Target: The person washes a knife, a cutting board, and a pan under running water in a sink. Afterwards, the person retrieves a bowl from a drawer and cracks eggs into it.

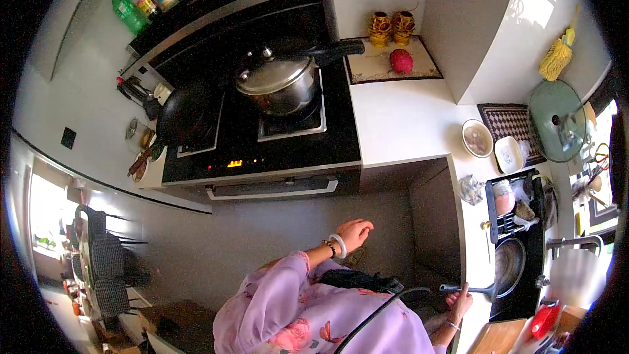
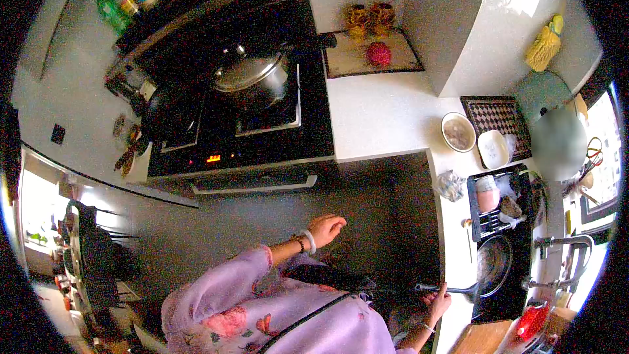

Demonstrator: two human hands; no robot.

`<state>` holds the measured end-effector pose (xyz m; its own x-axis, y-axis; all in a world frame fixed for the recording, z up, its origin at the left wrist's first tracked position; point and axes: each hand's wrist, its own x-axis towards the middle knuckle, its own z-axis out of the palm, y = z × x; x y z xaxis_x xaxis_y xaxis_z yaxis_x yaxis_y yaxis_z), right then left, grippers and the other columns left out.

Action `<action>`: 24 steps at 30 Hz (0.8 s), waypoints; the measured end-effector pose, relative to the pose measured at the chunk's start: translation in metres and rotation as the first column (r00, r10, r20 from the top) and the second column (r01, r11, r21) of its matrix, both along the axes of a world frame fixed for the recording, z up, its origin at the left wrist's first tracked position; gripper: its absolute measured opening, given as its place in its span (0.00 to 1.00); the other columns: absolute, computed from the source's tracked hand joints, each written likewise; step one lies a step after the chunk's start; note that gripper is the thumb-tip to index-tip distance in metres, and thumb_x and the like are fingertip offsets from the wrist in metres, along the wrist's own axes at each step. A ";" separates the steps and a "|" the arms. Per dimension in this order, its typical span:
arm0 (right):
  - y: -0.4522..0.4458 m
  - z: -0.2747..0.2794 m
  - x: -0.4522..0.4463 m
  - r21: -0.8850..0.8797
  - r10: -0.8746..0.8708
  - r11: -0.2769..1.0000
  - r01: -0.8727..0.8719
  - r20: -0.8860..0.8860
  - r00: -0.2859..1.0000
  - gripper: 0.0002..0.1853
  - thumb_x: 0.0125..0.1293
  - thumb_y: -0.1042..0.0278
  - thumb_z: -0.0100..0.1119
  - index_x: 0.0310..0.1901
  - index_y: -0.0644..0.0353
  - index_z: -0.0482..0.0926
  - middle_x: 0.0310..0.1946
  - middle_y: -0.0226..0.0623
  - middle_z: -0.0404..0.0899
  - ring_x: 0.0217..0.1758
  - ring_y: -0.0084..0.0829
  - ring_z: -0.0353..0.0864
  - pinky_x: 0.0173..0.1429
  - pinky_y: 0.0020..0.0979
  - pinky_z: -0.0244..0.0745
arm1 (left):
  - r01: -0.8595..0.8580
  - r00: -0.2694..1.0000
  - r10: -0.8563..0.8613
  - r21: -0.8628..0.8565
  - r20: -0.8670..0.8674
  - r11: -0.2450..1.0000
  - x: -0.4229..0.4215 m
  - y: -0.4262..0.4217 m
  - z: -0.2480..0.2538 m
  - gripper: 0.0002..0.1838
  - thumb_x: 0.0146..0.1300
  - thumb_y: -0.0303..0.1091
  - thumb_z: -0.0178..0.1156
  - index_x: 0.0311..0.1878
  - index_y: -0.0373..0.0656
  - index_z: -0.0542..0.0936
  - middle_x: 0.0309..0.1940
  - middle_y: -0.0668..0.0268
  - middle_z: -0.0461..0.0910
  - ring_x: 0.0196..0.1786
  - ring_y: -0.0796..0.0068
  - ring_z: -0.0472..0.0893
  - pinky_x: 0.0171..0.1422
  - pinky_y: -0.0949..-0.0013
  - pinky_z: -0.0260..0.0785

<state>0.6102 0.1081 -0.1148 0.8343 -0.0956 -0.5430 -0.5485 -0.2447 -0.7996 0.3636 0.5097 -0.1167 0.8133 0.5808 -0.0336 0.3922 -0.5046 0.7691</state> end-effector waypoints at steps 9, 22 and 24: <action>-0.054 0.040 0.024 -0.194 0.166 0.972 -0.131 0.179 0.970 0.17 0.71 0.55 0.58 0.32 0.61 0.72 0.17 0.28 0.68 0.13 0.17 0.64 0.13 0.22 0.59 | 0.368 0.930 -0.368 -0.061 0.008 0.928 0.083 -0.047 0.009 0.10 0.66 0.38 0.57 0.42 0.42 0.80 0.37 0.56 0.81 0.44 0.53 0.80 0.50 0.53 0.72; -0.056 0.363 0.025 -0.030 0.404 0.839 -0.543 0.704 0.585 0.09 0.67 0.71 0.59 0.45 0.67 0.79 0.40 0.33 0.81 0.42 0.22 0.78 0.49 0.25 0.74 | 0.962 0.256 -0.593 -0.262 0.763 0.079 0.249 -0.157 0.317 0.05 0.69 0.28 0.56 0.43 0.38 0.79 0.40 0.61 0.82 0.48 0.71 0.81 0.57 0.68 0.72; -0.078 0.353 0.029 0.309 0.180 0.679 -0.666 0.809 0.559 0.08 0.68 0.70 0.59 0.43 0.66 0.79 0.39 0.35 0.81 0.45 0.27 0.78 0.53 0.30 0.74 | 0.938 0.227 -0.446 -0.317 0.866 -0.138 0.266 -0.164 0.313 0.04 0.70 0.27 0.55 0.43 0.38 0.78 0.41 0.59 0.82 0.50 0.68 0.81 0.60 0.65 0.72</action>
